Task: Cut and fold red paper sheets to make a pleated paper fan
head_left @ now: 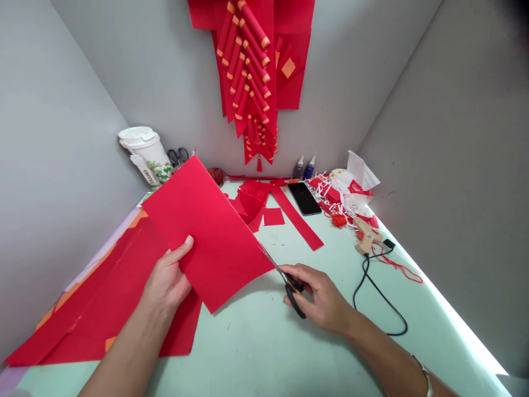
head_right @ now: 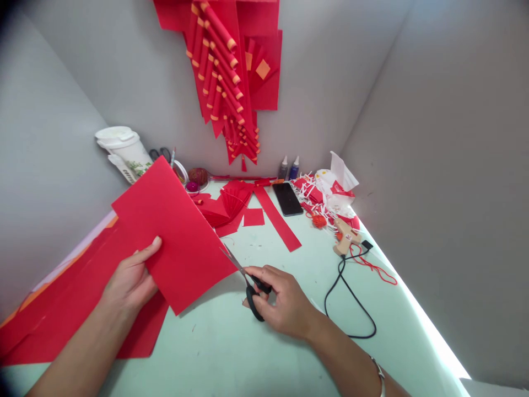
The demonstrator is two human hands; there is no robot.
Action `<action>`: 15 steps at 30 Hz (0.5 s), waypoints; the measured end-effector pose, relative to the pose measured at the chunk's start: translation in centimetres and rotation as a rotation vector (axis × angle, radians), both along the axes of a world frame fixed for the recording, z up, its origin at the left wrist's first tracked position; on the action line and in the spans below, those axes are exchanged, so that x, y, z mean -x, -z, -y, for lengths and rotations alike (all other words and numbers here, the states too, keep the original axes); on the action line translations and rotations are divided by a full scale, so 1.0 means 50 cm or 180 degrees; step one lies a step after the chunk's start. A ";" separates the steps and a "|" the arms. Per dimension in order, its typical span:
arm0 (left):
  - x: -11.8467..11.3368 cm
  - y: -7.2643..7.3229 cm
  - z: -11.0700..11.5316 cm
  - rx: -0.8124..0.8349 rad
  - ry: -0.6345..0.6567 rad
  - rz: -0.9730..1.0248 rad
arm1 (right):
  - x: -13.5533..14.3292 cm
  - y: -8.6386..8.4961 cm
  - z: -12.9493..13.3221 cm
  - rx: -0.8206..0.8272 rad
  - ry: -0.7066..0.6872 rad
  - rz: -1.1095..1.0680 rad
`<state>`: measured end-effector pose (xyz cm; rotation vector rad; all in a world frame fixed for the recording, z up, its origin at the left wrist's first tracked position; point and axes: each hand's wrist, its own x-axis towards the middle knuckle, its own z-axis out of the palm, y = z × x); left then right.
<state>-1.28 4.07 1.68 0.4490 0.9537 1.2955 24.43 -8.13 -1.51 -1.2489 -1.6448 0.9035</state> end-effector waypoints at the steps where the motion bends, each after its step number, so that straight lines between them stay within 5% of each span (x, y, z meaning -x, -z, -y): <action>1: -0.001 0.000 0.001 -0.0015 -0.0001 0.0002 | -0.001 0.000 0.000 0.0004 -0.0011 0.0008; 15: -0.001 0.010 -0.002 0.0024 0.0045 0.0032 | 0.000 0.008 0.000 0.0019 -0.0007 -0.0127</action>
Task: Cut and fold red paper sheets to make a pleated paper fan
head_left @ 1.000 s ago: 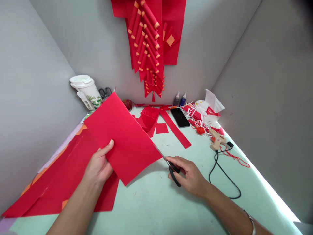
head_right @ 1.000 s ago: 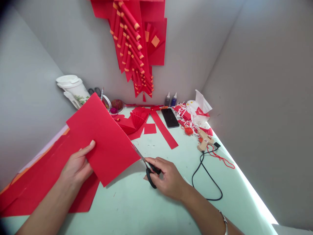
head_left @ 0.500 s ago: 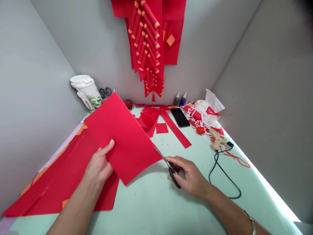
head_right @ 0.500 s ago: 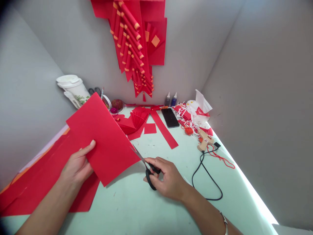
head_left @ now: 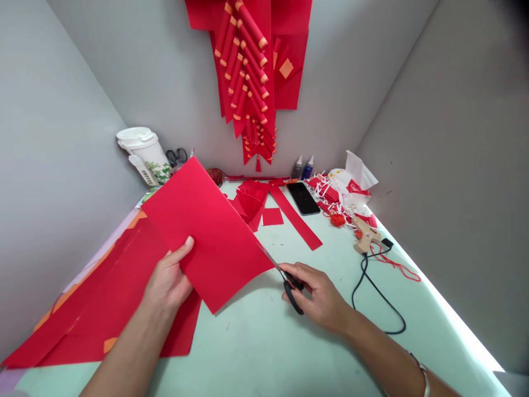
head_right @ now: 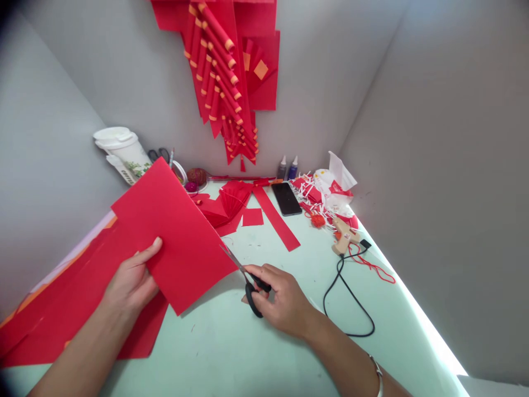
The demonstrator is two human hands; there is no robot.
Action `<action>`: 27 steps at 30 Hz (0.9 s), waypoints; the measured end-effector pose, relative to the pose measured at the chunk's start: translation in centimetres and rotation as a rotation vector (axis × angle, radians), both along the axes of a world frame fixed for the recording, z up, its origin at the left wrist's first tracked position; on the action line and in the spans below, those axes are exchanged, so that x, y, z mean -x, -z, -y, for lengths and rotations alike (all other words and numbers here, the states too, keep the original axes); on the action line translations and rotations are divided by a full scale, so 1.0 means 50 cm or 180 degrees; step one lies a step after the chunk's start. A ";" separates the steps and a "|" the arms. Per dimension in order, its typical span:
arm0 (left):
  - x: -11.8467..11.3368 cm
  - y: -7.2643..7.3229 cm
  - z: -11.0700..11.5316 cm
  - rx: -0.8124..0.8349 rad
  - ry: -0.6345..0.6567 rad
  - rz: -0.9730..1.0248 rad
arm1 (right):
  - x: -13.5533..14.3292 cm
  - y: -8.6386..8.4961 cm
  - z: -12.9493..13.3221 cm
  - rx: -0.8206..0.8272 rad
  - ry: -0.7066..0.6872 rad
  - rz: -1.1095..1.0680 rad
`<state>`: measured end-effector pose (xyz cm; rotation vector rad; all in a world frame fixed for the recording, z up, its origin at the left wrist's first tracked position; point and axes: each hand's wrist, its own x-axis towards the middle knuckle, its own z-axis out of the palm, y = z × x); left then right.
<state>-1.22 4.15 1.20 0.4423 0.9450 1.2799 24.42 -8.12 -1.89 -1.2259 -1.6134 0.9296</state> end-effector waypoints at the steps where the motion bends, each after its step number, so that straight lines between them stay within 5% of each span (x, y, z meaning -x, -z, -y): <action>1: 0.000 0.001 0.000 0.0003 0.0008 0.0005 | 0.000 0.000 0.000 0.0009 0.0008 -0.0003; 27: -0.006 -0.010 0.003 0.0093 -0.0060 -0.0023 | 0.000 0.019 -0.003 -0.0052 0.0002 -0.0042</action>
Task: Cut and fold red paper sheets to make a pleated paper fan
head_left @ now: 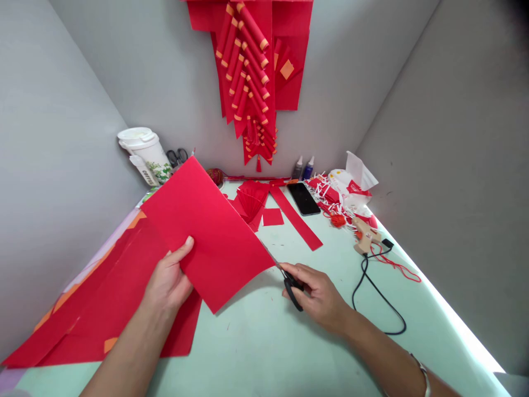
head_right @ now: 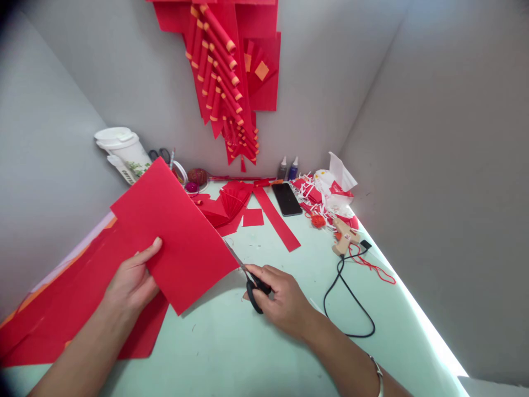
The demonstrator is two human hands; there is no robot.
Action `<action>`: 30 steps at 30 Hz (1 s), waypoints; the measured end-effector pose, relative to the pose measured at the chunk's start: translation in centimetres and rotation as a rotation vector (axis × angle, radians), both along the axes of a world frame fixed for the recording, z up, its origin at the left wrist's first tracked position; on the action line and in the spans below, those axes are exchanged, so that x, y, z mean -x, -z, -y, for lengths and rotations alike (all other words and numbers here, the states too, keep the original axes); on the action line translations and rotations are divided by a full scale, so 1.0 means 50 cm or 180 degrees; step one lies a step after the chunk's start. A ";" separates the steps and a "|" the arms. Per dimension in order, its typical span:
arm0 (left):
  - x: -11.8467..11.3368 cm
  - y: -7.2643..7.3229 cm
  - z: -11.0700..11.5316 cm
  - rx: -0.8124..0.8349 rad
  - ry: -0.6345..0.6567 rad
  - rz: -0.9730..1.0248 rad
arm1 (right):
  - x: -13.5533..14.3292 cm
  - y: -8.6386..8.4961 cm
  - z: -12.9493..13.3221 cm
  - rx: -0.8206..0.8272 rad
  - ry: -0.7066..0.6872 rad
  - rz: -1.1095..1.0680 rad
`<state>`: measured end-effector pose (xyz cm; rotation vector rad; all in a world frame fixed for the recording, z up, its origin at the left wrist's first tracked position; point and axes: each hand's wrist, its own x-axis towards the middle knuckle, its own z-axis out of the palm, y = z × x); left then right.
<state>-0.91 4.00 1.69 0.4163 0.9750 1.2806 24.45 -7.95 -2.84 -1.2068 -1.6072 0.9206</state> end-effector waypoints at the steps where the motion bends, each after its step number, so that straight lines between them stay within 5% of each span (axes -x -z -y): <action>1: 0.000 0.000 0.000 0.0001 -0.0009 -0.0008 | 0.000 0.000 0.000 -0.0002 0.0001 -0.0003; 30: -0.003 0.011 0.003 -0.0126 0.0104 -0.0031 | -0.001 -0.004 0.002 -0.0115 0.0106 0.0012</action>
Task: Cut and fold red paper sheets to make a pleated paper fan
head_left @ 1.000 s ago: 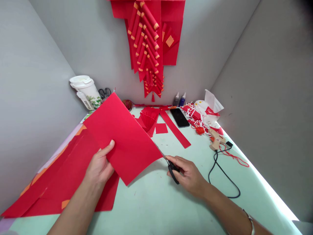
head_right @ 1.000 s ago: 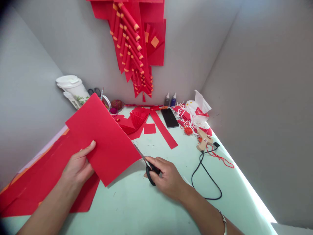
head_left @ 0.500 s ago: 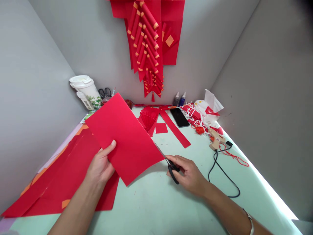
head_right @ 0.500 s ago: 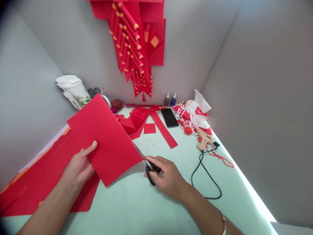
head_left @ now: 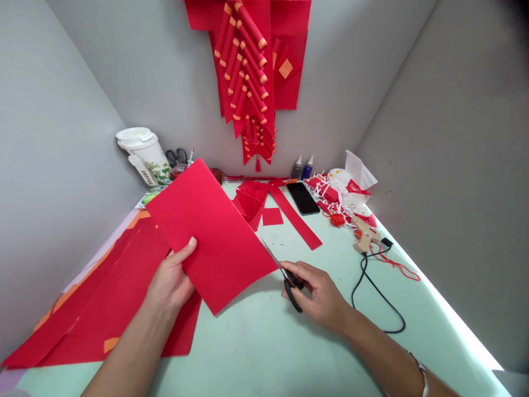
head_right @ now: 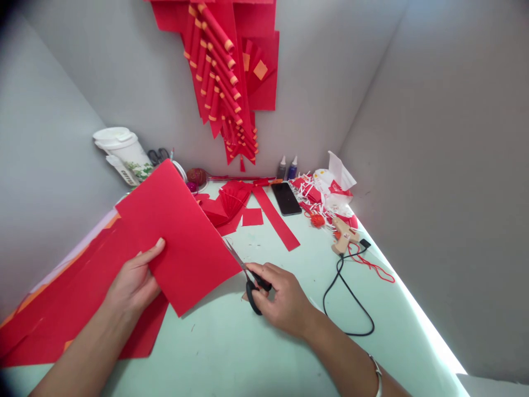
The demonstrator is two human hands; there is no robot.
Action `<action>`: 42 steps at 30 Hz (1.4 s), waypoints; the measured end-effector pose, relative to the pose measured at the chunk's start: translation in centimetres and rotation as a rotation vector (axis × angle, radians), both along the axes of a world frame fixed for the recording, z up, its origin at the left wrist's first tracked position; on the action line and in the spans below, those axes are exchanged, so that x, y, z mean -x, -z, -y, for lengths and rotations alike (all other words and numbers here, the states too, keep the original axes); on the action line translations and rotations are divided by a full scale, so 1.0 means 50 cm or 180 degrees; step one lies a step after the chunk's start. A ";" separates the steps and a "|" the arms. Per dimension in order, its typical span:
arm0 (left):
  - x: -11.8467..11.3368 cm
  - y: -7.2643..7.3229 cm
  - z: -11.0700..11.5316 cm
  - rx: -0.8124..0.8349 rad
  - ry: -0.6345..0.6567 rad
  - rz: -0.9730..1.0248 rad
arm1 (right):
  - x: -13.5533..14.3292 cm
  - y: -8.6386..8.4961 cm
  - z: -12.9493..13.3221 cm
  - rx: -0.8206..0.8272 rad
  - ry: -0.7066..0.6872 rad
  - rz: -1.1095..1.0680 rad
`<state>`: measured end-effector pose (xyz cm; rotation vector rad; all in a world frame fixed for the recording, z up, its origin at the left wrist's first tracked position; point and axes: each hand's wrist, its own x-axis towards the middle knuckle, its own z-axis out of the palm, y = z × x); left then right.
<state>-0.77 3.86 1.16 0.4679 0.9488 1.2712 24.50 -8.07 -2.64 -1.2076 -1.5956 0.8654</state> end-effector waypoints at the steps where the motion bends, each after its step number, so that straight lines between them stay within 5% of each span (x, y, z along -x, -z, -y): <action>1: 0.001 0.000 -0.001 -0.0005 -0.0021 0.0004 | 0.000 -0.001 0.000 0.0026 -0.0020 -0.0006; 42: -0.008 -0.006 0.005 0.0215 0.0138 0.0010 | -0.001 -0.008 0.000 -0.0092 -0.0027 0.0210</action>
